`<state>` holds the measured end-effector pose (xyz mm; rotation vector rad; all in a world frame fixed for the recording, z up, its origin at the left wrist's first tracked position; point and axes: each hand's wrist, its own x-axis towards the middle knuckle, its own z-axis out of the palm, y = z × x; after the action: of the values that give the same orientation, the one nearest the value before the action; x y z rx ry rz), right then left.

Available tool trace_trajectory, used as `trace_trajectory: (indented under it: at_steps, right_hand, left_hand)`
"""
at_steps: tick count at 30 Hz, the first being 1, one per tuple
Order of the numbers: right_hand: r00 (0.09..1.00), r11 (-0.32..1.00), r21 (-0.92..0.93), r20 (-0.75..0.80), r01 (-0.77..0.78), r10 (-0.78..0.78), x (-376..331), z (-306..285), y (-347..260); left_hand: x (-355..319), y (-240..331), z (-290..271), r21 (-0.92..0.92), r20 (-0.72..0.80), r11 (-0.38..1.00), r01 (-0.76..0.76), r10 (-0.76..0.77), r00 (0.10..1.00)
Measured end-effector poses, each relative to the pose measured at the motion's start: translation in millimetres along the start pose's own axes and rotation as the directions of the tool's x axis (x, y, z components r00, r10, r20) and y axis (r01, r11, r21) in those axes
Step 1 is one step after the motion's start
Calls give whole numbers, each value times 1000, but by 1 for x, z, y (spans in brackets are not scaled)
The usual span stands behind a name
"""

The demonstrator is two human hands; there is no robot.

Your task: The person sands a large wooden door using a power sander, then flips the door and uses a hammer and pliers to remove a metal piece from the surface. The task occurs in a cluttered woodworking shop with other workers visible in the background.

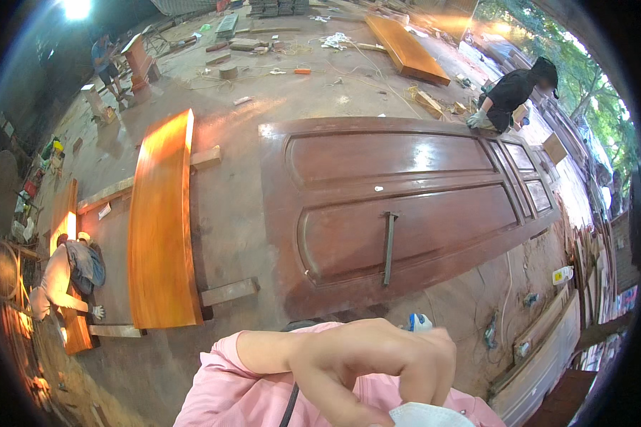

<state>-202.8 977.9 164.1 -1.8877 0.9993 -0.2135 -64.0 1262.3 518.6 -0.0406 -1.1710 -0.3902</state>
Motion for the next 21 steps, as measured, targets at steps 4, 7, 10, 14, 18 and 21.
trace_trajectory:
  at_steps: [4,7,10,14,18,21]
  right_hand:
    - [999,998,-45,-21,43,-44,17,-5,35]
    - [997,996,-55,-28,69,-70,13,-8,20]
    - [999,1000,-15,-26,28,-28,3,-7,-7]
    - [997,997,-63,-65,48,-52,4,-10,-7]
    - [995,999,-32,-95,9,-12,-2,-7,-10]
    - [993,996,-92,-112,13,-23,-2,-7,0]
  left_hand:
    - [3,-11,-4,142,-25,968,-205,210,977]
    - [-5,4,-7,170,-41,969,-178,188,981]
    - [-2,21,-20,301,45,948,-106,97,994]
    - [-8,24,-23,487,62,872,39,-79,995]
    - [-8,29,-24,578,74,802,151,-236,969]
    - [-14,23,-21,573,39,801,173,-237,971]
